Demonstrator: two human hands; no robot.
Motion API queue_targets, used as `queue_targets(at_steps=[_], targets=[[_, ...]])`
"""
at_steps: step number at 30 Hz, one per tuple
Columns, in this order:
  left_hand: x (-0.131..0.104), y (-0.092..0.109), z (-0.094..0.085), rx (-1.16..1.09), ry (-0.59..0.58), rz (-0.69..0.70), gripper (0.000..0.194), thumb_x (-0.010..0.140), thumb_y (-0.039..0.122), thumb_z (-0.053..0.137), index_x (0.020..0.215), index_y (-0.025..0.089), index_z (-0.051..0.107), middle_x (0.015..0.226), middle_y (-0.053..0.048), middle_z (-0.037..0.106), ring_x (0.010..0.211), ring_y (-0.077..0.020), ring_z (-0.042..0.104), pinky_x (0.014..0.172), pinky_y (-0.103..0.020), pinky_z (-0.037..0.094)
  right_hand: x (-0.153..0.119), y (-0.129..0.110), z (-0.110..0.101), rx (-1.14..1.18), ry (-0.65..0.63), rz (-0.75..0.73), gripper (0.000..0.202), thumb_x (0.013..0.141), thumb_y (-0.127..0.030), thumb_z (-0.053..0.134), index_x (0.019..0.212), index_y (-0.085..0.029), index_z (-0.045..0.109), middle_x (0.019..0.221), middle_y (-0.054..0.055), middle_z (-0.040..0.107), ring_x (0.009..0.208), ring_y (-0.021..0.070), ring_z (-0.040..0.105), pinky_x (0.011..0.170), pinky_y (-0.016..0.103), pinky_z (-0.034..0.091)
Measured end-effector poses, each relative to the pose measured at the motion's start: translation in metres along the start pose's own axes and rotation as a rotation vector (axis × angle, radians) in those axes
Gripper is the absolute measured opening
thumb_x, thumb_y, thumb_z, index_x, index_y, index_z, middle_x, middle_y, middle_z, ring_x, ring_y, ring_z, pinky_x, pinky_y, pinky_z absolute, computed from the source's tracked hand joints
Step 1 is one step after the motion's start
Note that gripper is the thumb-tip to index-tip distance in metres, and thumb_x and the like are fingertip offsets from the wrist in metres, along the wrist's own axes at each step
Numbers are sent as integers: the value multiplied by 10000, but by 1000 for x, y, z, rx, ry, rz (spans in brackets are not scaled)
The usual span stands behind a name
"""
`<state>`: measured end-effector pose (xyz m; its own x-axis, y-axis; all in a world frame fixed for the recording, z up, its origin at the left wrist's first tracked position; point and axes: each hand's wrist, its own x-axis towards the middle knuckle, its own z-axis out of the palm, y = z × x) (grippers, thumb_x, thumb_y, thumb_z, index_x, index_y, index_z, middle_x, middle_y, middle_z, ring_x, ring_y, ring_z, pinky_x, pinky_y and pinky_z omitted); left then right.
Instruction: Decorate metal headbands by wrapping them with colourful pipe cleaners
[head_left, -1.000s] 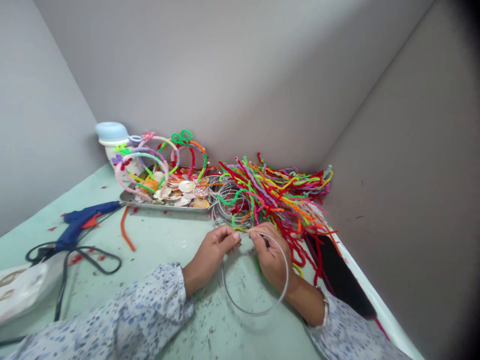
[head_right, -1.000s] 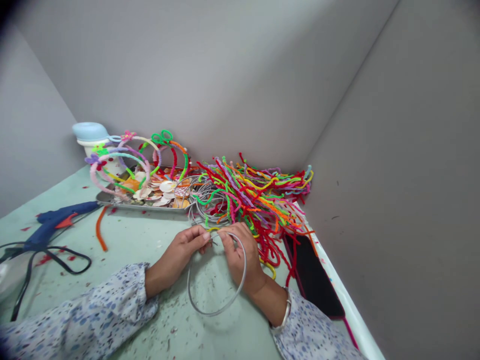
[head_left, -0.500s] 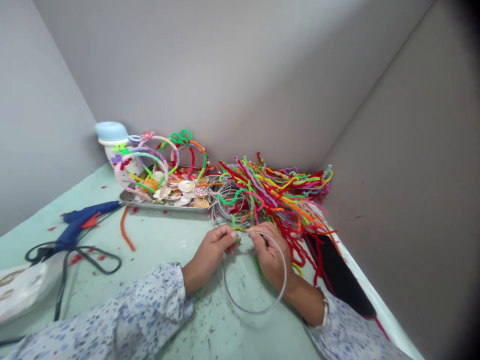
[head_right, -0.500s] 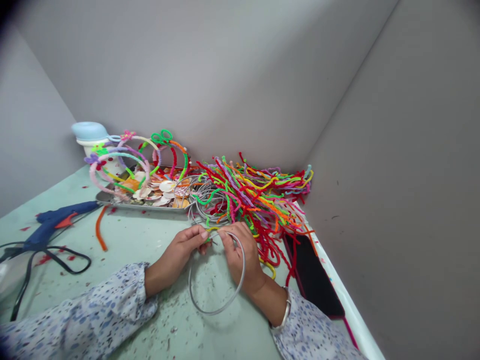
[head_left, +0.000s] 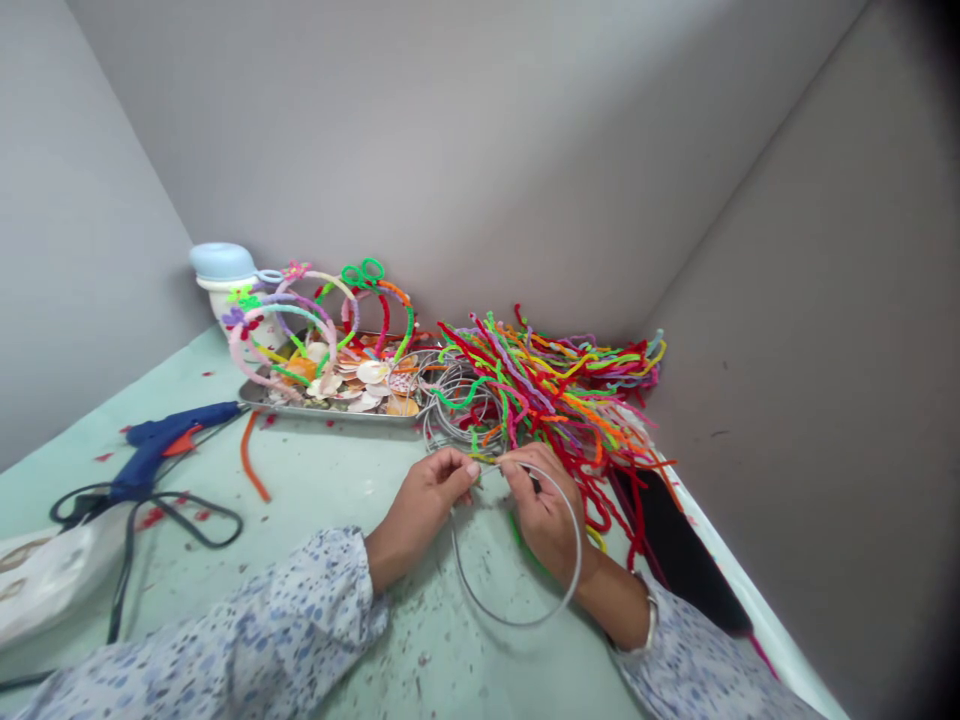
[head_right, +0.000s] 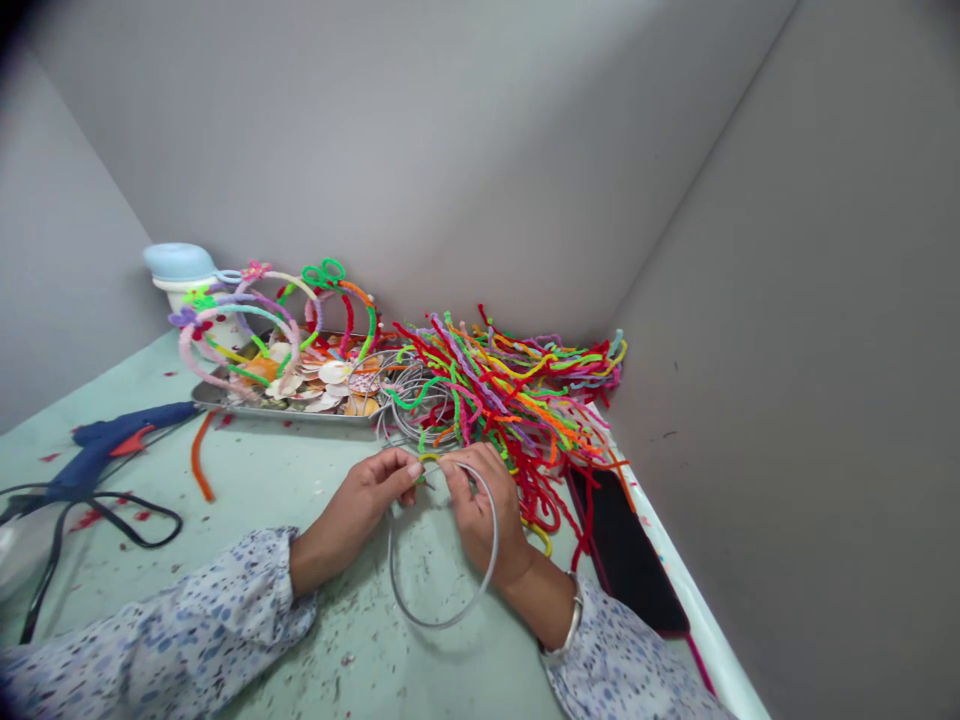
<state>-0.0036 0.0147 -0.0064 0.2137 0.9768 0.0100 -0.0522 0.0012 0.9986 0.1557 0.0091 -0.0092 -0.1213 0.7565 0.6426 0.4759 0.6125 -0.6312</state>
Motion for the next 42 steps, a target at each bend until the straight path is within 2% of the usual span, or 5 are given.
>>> queue_targets(at_steps=[8,12,18,24,42], targets=[[-6,1,0,202,166,160,87,819,267,522,803,183,540,747,13,544,719,-133,497,666,-232,389,2,-3,1,-53,10,-5,146,892,-177,482,827,-195,612,774,27,613,770,173,532,719,318,430],[-11,3,2,333,198,239,92,842,248,489,805,188,548,779,2,562,756,-145,519,695,-245,395,2,-2,1,-68,22,12,153,894,-194,476,828,-196,614,762,28,608,762,175,537,714,317,435],[-12,4,2,454,194,329,54,816,221,539,853,189,563,834,-15,582,803,-157,544,737,-262,411,2,-2,1,-80,28,35,163,897,-204,470,822,-200,615,763,31,605,767,179,543,709,317,440],[-12,3,1,545,208,336,80,777,228,610,823,181,565,808,-10,591,776,-151,551,715,-257,417,2,-3,2,-69,25,30,152,897,-181,472,823,-198,603,768,26,599,774,175,542,727,314,433],[-12,3,1,617,210,420,30,793,218,584,802,199,605,803,-29,621,784,-169,573,734,-275,435,2,-3,1,-70,17,4,154,896,-187,468,821,-205,602,767,31,604,768,180,542,720,329,441]])
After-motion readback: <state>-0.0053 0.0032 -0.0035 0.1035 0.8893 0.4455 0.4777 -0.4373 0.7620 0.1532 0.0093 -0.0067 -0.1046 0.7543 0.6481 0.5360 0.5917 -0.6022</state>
